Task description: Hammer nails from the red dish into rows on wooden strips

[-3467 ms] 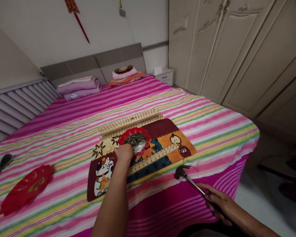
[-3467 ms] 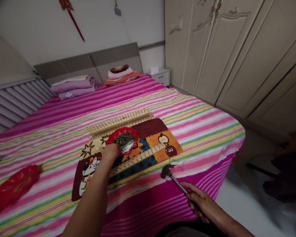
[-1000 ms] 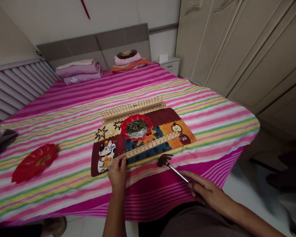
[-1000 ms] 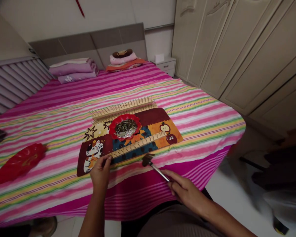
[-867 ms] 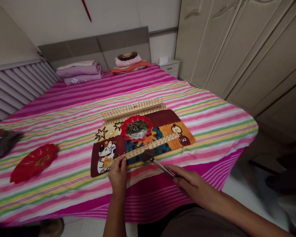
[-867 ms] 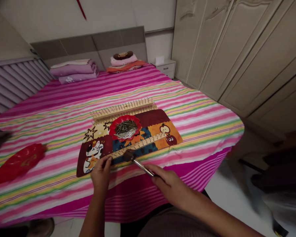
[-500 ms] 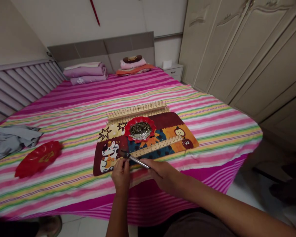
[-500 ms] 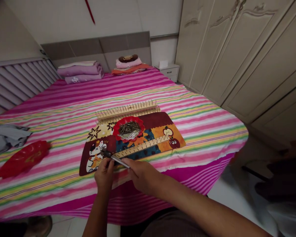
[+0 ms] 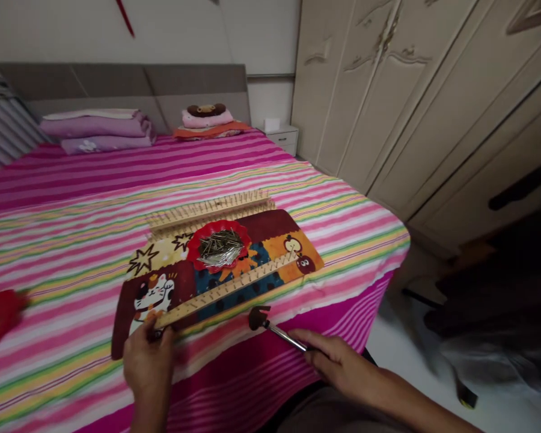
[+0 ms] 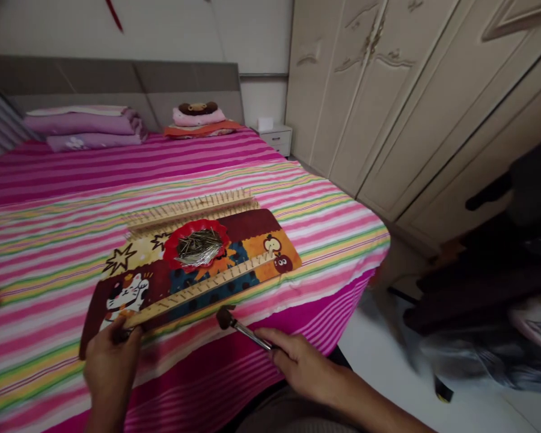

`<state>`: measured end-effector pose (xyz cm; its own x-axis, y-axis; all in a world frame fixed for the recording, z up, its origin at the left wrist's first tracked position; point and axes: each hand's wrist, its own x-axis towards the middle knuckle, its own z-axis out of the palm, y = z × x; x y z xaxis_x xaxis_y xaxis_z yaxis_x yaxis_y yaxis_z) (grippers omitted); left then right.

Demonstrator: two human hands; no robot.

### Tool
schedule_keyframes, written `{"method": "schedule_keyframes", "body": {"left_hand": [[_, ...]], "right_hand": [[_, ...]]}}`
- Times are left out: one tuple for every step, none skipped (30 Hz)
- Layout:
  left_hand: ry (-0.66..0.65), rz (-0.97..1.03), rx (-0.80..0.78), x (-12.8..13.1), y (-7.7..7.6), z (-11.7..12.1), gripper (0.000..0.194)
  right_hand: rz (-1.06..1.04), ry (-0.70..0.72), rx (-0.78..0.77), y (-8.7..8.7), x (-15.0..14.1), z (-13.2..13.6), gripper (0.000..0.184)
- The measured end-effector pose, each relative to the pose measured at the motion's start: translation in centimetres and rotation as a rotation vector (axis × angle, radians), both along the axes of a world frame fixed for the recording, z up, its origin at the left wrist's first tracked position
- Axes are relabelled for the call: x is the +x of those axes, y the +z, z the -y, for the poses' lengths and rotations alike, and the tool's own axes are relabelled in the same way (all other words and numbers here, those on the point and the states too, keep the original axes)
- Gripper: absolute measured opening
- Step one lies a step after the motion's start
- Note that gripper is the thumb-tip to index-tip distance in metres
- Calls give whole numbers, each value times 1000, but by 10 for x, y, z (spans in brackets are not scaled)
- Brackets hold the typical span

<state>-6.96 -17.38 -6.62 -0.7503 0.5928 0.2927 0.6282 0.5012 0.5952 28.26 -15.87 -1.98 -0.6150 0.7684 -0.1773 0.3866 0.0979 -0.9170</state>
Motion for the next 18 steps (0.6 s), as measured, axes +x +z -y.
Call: {"method": "schedule_keyframes", "body": {"left_hand": [[-20,-1,-25,-4,-1,-1,34],[-38,-4,-39,-5,-1,-2,31],[-50,-13,-39,-5,-1,-3,29],[-55,-22,-34,-3,0,-5,29],[-60,-31,-30,0,0,-7,29],[-69,-38,-25,5,1,-9,29],[-81,-37,-20,12,1,-11,31],[-93,-27,-15,19,0,-14,33],[-106,-5,-5,26,-1,-16,35],[-114,39,8,33,-2,-19,37],[-131,103,28,40,-4,-22,39],[-170,184,55,46,-5,-24,41],[-205,258,86,50,-5,-27,43],[-222,301,104,52,-4,-29,44],[-218,308,114,53,-2,-32,44],[-195,273,116,52,3,-35,42],[-169,207,115,50,10,-40,40],[-150,122,112,47,18,-46,38]], "right_hand": [[11,-30,-33,-7,6,2,43],[21,-60,-63,-12,12,4,43],[30,-88,-91,-17,17,5,44],[39,-115,-114,-21,21,5,44],[48,-141,-130,-25,25,5,45],[58,-162,-137,-28,29,4,46],[65,-178,-136,-30,33,3,47],[71,-190,-130,-33,36,1,48],[77,-196,-122,-36,39,-1,51],[83,-201,-117,-39,42,-3,53],[87,-206,-119,-42,44,-5,54],[91,-213,-123,-46,47,-6,56],[93,-223,-129,-50,48,-8,57],[93,-232,-134,-54,50,-9,57],[92,-242,-138,-57,51,-9,57],[89,-254,-136,-60,52,-9,57],[83,-265,-136,-62,52,-9,56],[76,-281,-145,-64,52,-9,54]]}}
